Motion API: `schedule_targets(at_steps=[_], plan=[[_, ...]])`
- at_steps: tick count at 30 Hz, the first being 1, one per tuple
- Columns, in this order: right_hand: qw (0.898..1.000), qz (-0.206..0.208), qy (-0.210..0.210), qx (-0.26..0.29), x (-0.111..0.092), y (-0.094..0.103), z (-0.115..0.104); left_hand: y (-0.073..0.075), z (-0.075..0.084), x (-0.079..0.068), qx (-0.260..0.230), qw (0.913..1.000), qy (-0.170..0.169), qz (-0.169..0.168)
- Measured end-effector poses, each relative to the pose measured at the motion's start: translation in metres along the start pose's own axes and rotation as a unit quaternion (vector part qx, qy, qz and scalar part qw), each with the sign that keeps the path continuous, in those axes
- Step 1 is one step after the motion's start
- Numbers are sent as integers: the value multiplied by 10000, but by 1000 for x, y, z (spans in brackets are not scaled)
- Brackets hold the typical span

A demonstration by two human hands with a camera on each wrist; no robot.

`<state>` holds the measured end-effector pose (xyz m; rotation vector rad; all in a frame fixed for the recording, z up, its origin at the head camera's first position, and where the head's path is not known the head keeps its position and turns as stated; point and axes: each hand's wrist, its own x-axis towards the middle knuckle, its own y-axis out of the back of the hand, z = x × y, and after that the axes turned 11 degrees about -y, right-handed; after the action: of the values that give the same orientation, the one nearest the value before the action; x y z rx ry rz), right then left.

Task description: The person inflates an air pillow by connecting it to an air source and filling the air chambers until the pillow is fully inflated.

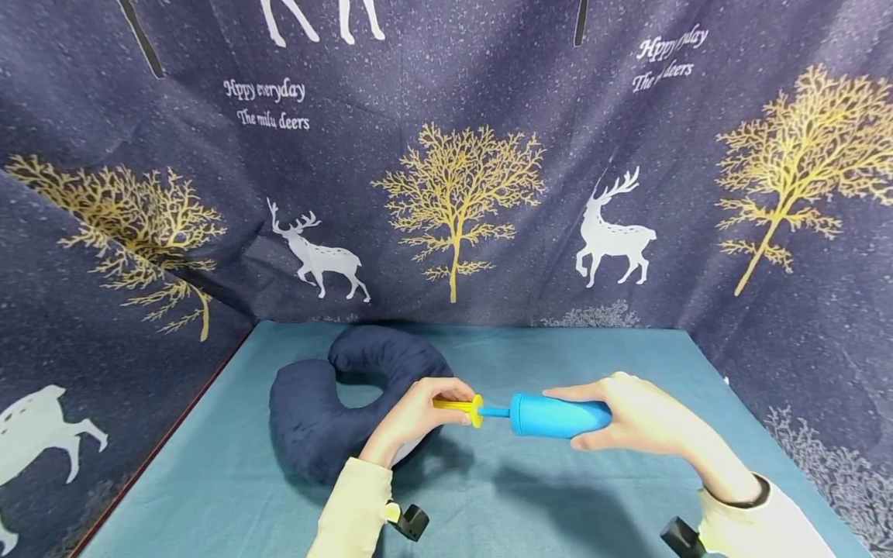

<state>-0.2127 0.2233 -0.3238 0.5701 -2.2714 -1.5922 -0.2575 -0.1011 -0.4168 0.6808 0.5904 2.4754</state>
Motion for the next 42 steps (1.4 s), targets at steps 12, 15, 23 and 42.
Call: schedule_targets(at_steps=[12,15,23,42], plan=[[9999,-54,-23,-107,26,-22,-18,-1,1,0,56,10000,63,40],[9998,-71,-99,-123,29,-26,-19,-2,3,0,93,9999,16,49],[9998,-96,-151,-110,20,-19,-16,-4,5,0,270,9996,65,27],[9998,-49,-70,-190,-23,18,15,-1,3,0,266,9996,54,-39]])
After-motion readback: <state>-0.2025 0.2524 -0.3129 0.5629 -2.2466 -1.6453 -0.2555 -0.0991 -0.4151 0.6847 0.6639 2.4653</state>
